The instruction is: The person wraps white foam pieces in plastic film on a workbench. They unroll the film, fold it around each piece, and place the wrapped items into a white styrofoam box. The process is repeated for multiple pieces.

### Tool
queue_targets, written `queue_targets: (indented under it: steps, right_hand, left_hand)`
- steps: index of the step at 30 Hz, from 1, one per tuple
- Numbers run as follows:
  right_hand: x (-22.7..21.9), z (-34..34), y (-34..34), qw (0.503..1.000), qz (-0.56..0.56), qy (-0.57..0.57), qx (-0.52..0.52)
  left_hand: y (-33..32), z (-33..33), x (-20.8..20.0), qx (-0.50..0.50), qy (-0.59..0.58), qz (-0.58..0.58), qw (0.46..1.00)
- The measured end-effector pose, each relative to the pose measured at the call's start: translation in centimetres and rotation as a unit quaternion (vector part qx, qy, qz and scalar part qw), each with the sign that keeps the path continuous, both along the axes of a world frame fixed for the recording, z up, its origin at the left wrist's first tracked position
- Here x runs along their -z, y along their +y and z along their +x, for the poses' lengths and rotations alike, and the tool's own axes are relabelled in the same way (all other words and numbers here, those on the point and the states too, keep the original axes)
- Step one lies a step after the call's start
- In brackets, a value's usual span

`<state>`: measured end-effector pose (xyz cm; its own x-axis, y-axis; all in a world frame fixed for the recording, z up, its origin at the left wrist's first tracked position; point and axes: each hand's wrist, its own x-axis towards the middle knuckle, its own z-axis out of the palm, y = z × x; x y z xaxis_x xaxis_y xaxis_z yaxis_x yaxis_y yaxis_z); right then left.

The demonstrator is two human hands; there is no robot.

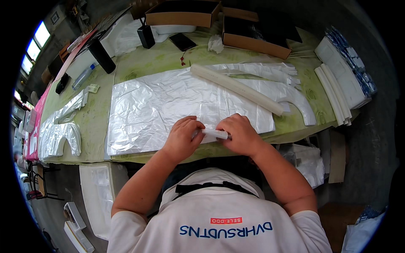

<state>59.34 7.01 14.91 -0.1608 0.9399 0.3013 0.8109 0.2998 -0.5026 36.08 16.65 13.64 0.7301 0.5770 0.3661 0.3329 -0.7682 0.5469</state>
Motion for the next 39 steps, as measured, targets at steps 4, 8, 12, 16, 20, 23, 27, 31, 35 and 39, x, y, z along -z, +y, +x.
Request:
queue_targets:
  steps: [4,8,12,16,20,23,27,31,35,39]
  right_hand:
    - [0.2,-0.1,1.9,0.99,-0.106,0.018,0.089]
    - [-0.3,-1.3,2.8,0.975,-0.136,0.037,0.172]
    - [-0.7,-1.7,3.3,0.967,-0.157,0.039,0.195]
    - [-1.0,-2.0,3.5,0.964,-0.166,0.022,0.209]
    - [-1.5,-2.4,3.4,0.961,-0.17,0.011,0.218]
    - [-1.8,-2.6,3.4,0.961,-0.179,0.001,0.21]
    - [-2.0,-2.6,3.6,0.966,-0.18,-0.037,0.181]
    - [-1.3,-2.0,4.8,0.958,-0.207,-0.024,0.196]
    - [-3.1,-2.6,5.0,0.948,-0.258,-0.02,0.186]
    - [-3.0,-3.4,1.8,0.976,-0.177,-0.066,0.109]
  left_hand:
    - [0.0,0.9,-0.3,-0.068,-0.002,-0.053,0.996]
    - [0.4,1.4,1.0,-0.106,-0.044,-0.048,0.992]
    - [0.7,1.3,1.5,-0.113,-0.03,-0.067,0.991]
    - [-0.1,2.1,0.6,-0.113,-0.039,0.073,0.99]
    - [-0.7,2.6,-0.5,-0.037,0.118,0.117,0.985]
    - [-0.7,2.6,-0.2,-0.029,0.244,0.071,0.967]
    - [-0.8,2.6,-0.9,-0.04,0.229,0.064,0.97]
    - [-2.7,1.4,-1.1,-0.025,0.068,0.056,0.996]
    - [-8.4,-2.9,1.0,0.009,-0.095,-0.307,0.947]
    - [-8.5,-3.9,3.0,-0.084,-0.166,-0.772,0.608]
